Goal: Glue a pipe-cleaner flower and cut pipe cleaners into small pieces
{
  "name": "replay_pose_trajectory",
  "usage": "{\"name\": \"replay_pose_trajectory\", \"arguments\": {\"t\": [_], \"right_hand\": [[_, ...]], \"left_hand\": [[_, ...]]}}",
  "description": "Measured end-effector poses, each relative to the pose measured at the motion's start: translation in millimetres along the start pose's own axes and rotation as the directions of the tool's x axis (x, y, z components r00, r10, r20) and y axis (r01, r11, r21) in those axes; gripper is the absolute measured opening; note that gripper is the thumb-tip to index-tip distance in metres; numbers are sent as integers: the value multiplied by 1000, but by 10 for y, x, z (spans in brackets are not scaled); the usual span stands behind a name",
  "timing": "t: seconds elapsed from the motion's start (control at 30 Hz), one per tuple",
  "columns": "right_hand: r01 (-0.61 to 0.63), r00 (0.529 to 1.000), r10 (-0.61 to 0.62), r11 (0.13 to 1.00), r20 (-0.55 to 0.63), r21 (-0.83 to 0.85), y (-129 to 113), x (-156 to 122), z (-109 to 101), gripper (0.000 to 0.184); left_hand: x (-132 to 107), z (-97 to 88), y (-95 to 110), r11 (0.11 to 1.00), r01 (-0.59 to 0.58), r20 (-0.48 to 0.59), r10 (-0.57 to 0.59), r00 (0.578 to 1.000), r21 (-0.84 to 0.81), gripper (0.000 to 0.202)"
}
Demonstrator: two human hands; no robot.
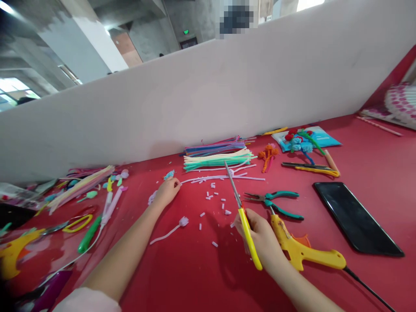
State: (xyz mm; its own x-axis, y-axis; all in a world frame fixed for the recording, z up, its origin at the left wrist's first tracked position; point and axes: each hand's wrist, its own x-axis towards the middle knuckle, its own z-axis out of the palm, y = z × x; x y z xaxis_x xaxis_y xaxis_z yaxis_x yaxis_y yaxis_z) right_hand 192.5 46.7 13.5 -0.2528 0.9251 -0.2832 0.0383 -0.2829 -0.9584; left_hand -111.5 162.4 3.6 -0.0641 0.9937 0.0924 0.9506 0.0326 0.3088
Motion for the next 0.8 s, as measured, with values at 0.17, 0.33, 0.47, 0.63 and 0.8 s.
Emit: {"name": "replay_pose_trajectory", "arguments": {"t": [0.17,0.33,0.47,0.63,0.8], "right_hand": [[-12,1000,12,1000,-13,-9,12,18,0,18],[0,1000,0,1000,-1,20,25,27,-2,16],[14,1000,-14,999,15,33,16,28,-11,15],[-8,1000,7,999,8,34,-36,4,-9,13],[1,1000,-2,999,10,47,-70,-8,-5,13]], "left_hand": [[-195,-61,250,981,-150,157,168,973,-121,10],[-129,91,528,949,-234,129,264,956,-212,15],[97,290,646,940,-258,59,277,959,-221,17],[150,353,706,925,-300,89,327,941,-233,15],[39,293,808,869,-373,279,465,840,-323,10]]}}
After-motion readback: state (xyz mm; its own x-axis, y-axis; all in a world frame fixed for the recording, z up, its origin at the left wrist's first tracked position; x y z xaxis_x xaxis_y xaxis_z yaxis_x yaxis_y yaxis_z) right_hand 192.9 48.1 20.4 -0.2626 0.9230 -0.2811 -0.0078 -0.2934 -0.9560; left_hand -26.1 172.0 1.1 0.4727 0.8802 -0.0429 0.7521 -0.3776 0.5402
